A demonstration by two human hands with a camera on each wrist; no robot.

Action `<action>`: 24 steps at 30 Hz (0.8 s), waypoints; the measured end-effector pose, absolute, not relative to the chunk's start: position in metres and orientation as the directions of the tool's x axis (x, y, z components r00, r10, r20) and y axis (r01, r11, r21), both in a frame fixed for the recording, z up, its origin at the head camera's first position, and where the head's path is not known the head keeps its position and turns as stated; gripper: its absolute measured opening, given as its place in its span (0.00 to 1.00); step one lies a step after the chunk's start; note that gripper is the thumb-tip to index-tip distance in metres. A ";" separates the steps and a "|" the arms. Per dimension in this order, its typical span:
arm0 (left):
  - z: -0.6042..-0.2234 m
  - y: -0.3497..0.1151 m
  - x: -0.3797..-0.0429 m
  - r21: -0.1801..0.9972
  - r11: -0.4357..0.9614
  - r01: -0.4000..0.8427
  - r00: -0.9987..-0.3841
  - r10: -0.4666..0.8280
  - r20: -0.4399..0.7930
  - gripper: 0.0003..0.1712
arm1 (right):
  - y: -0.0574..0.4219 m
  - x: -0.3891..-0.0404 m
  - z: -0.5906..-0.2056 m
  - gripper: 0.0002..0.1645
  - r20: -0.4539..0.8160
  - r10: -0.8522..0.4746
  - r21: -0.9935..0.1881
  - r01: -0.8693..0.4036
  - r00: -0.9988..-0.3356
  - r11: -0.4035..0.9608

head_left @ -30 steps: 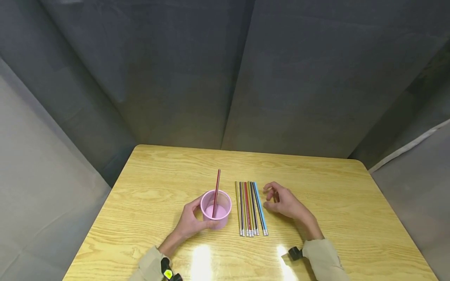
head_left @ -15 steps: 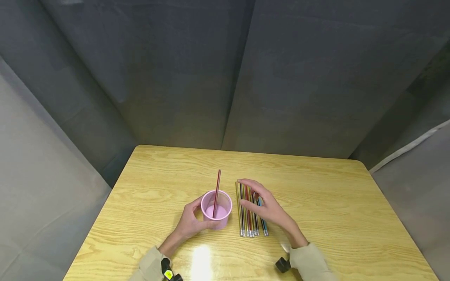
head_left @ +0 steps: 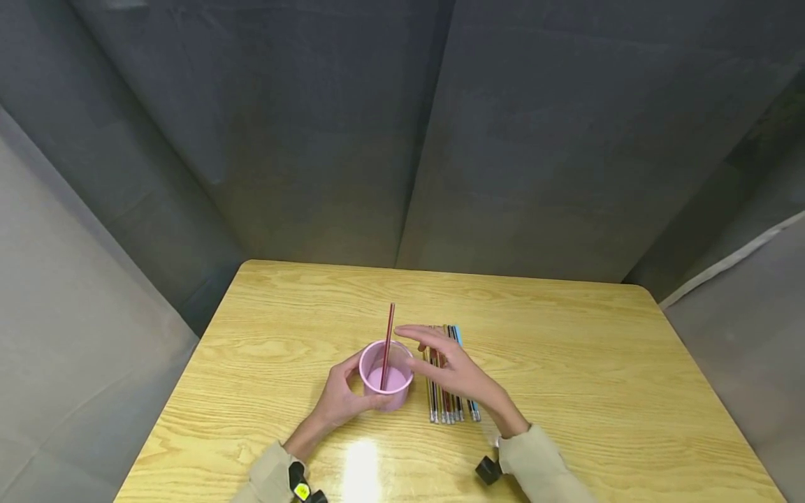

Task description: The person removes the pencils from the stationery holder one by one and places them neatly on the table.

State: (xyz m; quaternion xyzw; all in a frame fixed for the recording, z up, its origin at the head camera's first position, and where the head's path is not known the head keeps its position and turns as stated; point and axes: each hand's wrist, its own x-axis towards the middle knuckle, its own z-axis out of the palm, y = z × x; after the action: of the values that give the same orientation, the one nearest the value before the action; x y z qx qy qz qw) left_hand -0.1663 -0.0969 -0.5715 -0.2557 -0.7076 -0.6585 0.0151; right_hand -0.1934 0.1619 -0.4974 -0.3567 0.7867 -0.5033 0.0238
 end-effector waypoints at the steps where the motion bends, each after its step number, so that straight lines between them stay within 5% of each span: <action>1: -0.571 -0.097 -0.166 0.923 0.001 0.384 -0.868 0.342 0.360 0.49 | 0.160 -0.194 -0.497 0.30 0.315 -0.594 -0.808 -0.537 -0.740 0.241; 24: -0.568 -0.097 -0.165 0.930 0.007 0.367 -0.873 0.347 0.342 0.50 | 0.152 -0.199 -0.495 0.26 0.257 -0.600 -0.797 -0.517 -0.758 0.311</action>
State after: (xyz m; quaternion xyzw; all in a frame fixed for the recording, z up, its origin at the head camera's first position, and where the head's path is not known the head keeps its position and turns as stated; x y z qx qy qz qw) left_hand -0.1652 -0.0968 -0.5682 -0.2518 -0.7094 -0.6582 0.0077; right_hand -0.1985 0.1517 -0.4946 -0.3454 0.8085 -0.4744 0.0440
